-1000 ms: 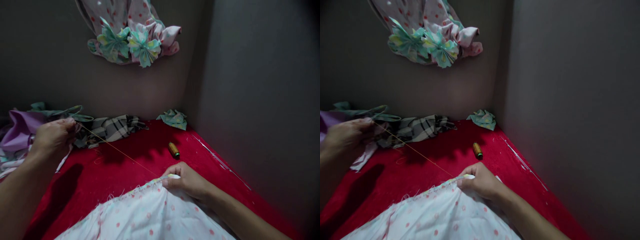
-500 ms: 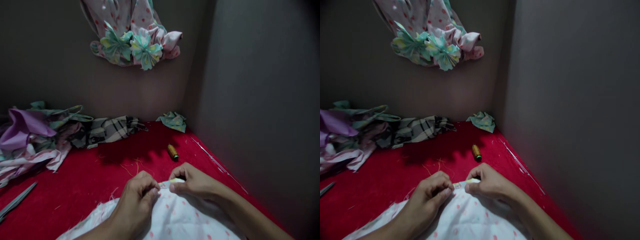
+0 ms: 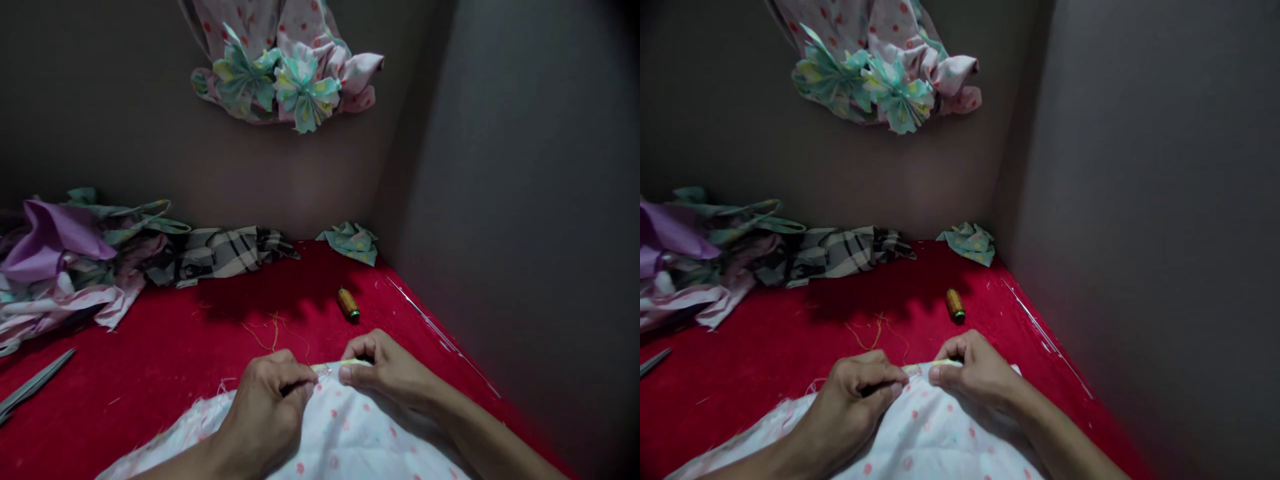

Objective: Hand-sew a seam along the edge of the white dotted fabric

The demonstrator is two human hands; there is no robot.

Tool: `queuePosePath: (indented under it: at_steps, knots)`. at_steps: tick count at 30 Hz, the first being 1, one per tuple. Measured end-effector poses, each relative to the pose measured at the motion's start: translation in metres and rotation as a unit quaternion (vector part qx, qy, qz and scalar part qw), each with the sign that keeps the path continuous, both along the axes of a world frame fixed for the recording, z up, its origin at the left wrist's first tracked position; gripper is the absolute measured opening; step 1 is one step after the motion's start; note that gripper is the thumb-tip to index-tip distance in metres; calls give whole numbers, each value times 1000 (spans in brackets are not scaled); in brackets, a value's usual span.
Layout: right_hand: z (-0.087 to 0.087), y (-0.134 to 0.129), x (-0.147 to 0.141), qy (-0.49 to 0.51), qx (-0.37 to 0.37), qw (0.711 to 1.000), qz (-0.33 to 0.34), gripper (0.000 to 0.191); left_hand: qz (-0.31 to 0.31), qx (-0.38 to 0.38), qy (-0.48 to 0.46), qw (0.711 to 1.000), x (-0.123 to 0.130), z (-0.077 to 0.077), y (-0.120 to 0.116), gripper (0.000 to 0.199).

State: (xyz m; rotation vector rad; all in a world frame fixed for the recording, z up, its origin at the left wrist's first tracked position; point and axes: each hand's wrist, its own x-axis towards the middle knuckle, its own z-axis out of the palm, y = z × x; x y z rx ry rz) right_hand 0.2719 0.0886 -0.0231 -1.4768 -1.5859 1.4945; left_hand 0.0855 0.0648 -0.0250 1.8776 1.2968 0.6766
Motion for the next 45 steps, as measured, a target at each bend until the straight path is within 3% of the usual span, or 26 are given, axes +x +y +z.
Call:
queuePosePath:
  at_steps: [24, 45]
  knots:
    - [3, 4, 4, 24, 20, 999, 19, 13, -14, 9, 24, 1000, 5, 5, 2, 25]
    - [-2, -1, -12, 38, 33, 999, -3, 12, 58, -123, -144, 980, 11, 5, 15, 12]
